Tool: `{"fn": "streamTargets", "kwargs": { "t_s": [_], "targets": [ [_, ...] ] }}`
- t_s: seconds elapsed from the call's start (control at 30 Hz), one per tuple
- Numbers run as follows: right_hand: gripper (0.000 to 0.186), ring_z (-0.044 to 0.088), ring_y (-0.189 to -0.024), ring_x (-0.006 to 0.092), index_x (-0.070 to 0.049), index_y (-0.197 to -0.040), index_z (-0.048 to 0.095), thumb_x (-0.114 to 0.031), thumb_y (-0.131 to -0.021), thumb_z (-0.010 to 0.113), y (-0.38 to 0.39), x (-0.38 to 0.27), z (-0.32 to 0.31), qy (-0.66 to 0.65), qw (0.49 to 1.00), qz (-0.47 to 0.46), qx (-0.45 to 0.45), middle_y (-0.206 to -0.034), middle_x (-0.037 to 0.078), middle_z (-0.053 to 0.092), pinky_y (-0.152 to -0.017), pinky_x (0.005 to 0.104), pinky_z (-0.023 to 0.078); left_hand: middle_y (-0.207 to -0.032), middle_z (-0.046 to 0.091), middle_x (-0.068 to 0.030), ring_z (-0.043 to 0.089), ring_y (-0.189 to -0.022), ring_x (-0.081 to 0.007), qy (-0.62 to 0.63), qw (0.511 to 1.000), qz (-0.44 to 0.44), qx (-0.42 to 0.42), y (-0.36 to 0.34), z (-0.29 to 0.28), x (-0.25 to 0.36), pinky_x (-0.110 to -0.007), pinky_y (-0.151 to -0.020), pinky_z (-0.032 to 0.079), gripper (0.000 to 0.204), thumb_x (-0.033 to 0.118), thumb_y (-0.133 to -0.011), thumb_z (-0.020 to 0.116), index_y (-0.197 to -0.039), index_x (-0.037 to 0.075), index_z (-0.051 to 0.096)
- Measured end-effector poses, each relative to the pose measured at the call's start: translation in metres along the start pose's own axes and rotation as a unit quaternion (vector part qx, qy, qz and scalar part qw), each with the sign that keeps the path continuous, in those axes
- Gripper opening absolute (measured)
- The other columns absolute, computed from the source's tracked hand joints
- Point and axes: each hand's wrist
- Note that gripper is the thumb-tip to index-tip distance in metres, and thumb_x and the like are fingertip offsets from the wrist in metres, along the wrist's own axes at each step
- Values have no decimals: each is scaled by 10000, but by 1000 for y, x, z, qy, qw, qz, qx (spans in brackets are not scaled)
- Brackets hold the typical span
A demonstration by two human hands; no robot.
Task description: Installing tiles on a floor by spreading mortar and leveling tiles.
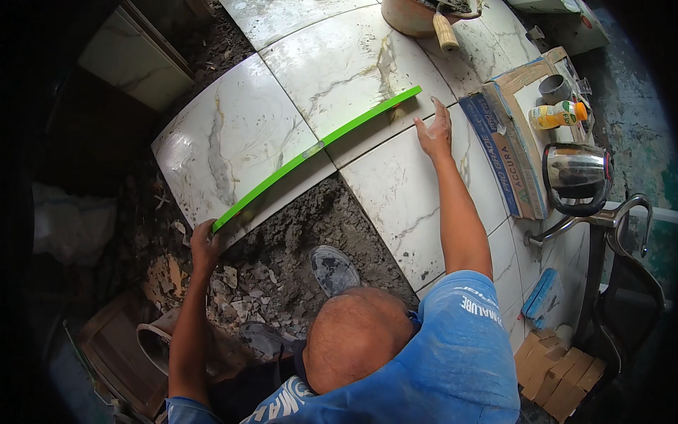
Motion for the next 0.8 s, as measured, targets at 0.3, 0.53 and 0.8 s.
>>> {"fn": "streamTargets", "kwargs": {
  "t_s": [0.3,0.53,0.8],
  "targets": [
    [544,517,-1230,199,9,-1360,494,-373,-982,575,-52,15,31,-369,917,152,13,-1323,133,570,-1071,295,355,-1069,647,-163,625,-1006,-334,5,1000,-18,6,0,0,1,-379,-889,481,419,-59,-719,687,-1127,24,639],
    [475,554,-1164,169,-1,-1284,575,-357,-972,607,-50,17,44,-382,914,139,12,-1244,100,615,-1025,268,398,-1041,652,-161,623,-1004,-348,17,1000,-16,6,-1,-1,4,-391,-883,487,386,-55,-703,701,-1078,15,644],
    [447,569,-1140,167,3,-1250,603,-347,-972,610,-47,16,41,-353,928,120,10,-1207,92,636,-1017,266,404,-1101,668,-151,636,-1058,-309,32,999,-36,6,1,0,1,-359,-930,482,444,-66,-694,715,-1124,20,646]
  ]
}}
Point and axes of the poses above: each hand's wrist, its own y-axis away from the middle knuckle, its own z-axis out of the palm, x = y × z
